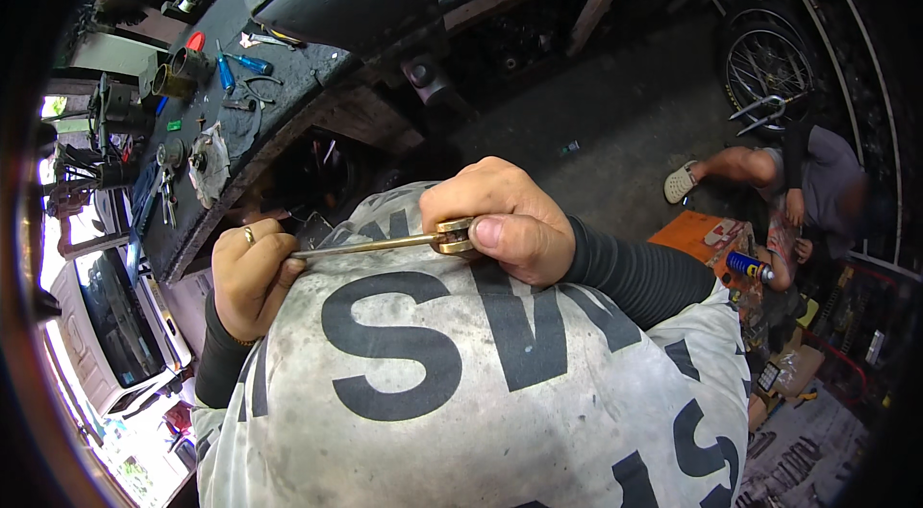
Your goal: The person sits on the floor and uses pliers and a spray can to clean and adjust a small metal rod with a spring. They repeatedly bend the rod, spray it, and inspect it while handling it with both hands. The workspace includes scattered tools and parts on the floor and a nearby workbench.
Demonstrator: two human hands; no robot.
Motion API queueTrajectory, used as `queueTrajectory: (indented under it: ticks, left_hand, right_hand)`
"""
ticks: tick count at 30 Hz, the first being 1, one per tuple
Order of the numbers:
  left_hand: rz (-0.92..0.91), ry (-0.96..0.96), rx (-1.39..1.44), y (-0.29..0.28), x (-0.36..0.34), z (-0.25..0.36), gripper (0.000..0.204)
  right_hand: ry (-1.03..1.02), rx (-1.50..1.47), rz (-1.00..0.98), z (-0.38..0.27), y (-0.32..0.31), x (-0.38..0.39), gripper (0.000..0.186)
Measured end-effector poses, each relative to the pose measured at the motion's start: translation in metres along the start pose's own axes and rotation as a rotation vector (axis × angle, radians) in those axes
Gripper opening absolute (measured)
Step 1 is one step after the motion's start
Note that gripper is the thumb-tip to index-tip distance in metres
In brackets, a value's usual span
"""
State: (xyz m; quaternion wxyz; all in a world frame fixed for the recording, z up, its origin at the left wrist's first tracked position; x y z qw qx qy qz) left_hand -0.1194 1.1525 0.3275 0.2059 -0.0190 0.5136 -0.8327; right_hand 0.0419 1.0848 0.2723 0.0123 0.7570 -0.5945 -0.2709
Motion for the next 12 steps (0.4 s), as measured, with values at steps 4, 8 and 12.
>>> queueTrajectory:
  ticks: [4,8,12]
  left_hand:
    - [-0.009,-0.045,0.031,0.002,0.002,-0.002,0.016]
    - [-0.004,-0.158,0.096,0.009,0.008,-0.016,0.012]
    - [-0.088,-0.316,0.015,0.001,0.004,-0.026,0.009]
  right_hand:
    - [0.052,-0.018,0.040,0.005,-0.001,0.003,0.052]
    - [0.171,-0.138,0.164,0.019,-0.007,0.003,0.048]
    - [0.316,-0.700,0.280,0.051,0.000,0.002,0.046]
Point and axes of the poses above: each hand's wrist, its own x-axis away from the middle knuckle, its own y-axis out of the palm, z = x × y, the point moved 8 cm from there along -x, towards the middle knuckle, and after that the axes turned 6 degrees about -y, right-handed, at the moved point
